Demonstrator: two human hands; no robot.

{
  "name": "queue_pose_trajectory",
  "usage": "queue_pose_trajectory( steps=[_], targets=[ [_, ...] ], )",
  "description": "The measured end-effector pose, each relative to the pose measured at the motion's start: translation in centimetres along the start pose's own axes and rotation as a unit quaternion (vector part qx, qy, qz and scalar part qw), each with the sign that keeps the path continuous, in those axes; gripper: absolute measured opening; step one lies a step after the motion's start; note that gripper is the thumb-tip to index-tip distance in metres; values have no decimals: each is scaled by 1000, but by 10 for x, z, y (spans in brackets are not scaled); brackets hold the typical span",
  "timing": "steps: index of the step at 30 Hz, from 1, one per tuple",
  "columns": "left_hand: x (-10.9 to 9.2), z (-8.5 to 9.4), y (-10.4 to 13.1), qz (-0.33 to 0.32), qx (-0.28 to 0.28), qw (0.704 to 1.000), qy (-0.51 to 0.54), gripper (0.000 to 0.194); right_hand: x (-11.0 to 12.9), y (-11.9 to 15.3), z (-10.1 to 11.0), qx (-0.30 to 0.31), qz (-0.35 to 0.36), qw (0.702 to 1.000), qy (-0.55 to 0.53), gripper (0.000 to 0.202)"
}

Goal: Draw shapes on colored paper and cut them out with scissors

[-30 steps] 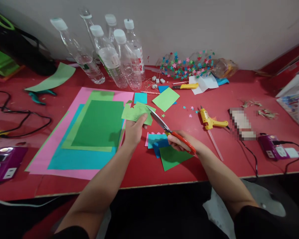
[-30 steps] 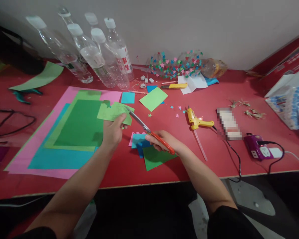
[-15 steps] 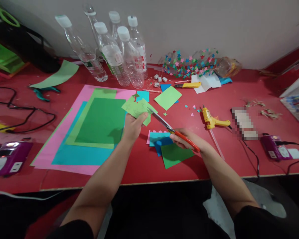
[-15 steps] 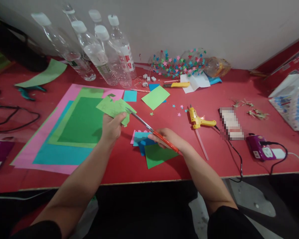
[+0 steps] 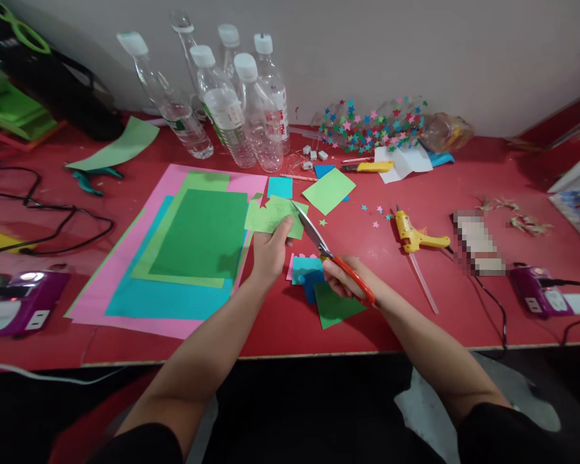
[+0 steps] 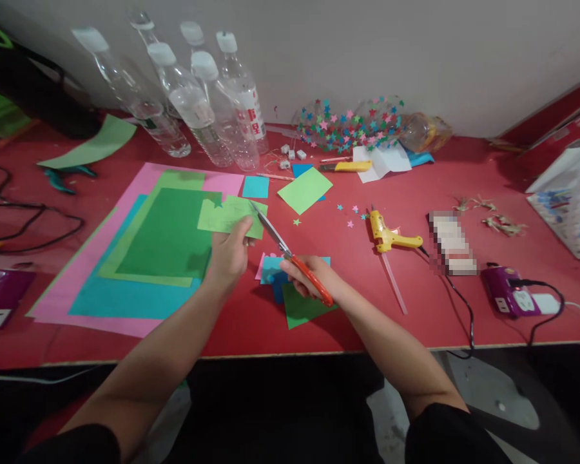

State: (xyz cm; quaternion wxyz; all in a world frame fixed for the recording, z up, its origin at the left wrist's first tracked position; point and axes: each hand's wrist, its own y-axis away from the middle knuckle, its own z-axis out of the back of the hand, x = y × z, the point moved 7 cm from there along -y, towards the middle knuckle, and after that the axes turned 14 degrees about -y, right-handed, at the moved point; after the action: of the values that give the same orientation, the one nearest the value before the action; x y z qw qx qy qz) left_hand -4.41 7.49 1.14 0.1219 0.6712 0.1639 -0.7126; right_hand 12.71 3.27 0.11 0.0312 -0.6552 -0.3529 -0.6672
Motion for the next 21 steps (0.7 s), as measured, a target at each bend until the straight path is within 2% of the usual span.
queue_pose_trajectory(
  steps=[7,16,21],
  targets=[
    [0,-4,2,5,18,1000,-5,29,-3,0,-1,-18,-13,1000,4,48],
    [6,-4,5,43,21,999,-22,29,-3,-1,-4,-23,-17,1000,7,49],
    [5,-5,5,33,22,999,-21,29,-2,-1,-5,-26,-6,1000,2,49]
  ],
)
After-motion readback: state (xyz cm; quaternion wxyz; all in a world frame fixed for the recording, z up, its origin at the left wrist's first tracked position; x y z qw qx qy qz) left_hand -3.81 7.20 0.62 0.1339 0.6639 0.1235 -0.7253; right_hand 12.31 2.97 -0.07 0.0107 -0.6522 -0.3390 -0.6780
